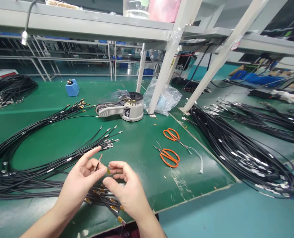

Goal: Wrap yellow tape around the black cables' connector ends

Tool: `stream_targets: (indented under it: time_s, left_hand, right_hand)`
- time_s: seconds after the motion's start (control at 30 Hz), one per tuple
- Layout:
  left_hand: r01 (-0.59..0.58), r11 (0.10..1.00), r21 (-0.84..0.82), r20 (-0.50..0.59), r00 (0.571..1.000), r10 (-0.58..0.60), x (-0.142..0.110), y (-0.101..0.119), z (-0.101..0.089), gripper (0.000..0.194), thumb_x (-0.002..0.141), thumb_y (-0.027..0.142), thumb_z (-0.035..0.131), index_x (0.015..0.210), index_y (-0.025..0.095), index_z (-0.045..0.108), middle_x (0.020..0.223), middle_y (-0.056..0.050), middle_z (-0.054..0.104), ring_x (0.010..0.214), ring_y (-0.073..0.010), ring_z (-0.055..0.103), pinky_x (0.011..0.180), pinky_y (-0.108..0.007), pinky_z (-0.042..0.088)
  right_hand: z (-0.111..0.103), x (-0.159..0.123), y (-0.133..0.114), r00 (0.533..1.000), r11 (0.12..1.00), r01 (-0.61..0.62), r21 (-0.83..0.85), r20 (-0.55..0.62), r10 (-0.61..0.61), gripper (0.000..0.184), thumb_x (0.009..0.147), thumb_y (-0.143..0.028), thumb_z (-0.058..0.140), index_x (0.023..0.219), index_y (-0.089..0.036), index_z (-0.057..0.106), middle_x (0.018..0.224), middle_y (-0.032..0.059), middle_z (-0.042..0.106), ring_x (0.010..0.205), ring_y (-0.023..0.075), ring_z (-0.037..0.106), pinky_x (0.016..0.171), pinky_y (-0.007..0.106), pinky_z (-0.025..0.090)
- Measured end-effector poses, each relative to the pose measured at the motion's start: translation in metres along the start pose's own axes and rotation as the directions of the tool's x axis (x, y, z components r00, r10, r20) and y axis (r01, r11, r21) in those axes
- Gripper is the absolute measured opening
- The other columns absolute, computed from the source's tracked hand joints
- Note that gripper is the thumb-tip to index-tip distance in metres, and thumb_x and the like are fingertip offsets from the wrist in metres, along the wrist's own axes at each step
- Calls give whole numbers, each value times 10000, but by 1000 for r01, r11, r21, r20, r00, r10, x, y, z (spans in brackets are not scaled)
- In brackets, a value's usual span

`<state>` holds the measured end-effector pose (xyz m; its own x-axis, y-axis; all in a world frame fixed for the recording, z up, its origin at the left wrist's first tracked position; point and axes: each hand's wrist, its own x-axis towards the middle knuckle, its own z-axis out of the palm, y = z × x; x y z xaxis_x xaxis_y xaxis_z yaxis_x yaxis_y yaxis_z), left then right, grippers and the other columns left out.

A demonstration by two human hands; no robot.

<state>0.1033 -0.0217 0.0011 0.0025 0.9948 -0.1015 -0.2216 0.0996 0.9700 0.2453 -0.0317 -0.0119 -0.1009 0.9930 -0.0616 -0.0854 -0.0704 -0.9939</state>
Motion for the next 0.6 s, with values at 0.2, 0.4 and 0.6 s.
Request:
stream_targets:
  time_s: [0.2,0.4,0.6]
  left_hand:
    - [61,996,-67,-13,998,-62,3,2,0,646,633,261,765,1215,159,504,586,78,536,577,-84,508,583,-206,410]
    - [-50,991,125,8,999,50,0,-5,2,391,716,277,690,1088,178,622,835,-28,642,710,-130,578,655,-257,460]
    - [-310,886,344,111,951,289,-4,-10,0,173,840,234,573,934,226,718,846,-27,650,821,-153,599,732,-263,474]
  right_hand:
    - [9,1,7,998,999,-18,-39,-67,16,221,750,-378,691,770,-158,693,742,26,700,718,171,622,705,292,489]
    - [-2,-2,15,987,993,7,-114,-161,-25,214,772,-367,669,712,-162,670,661,-3,653,644,144,568,633,259,449]
    - [-7,-14,4,971,999,16,-49,-239,-28,163,753,-354,696,768,-191,700,811,21,687,772,175,608,735,271,485]
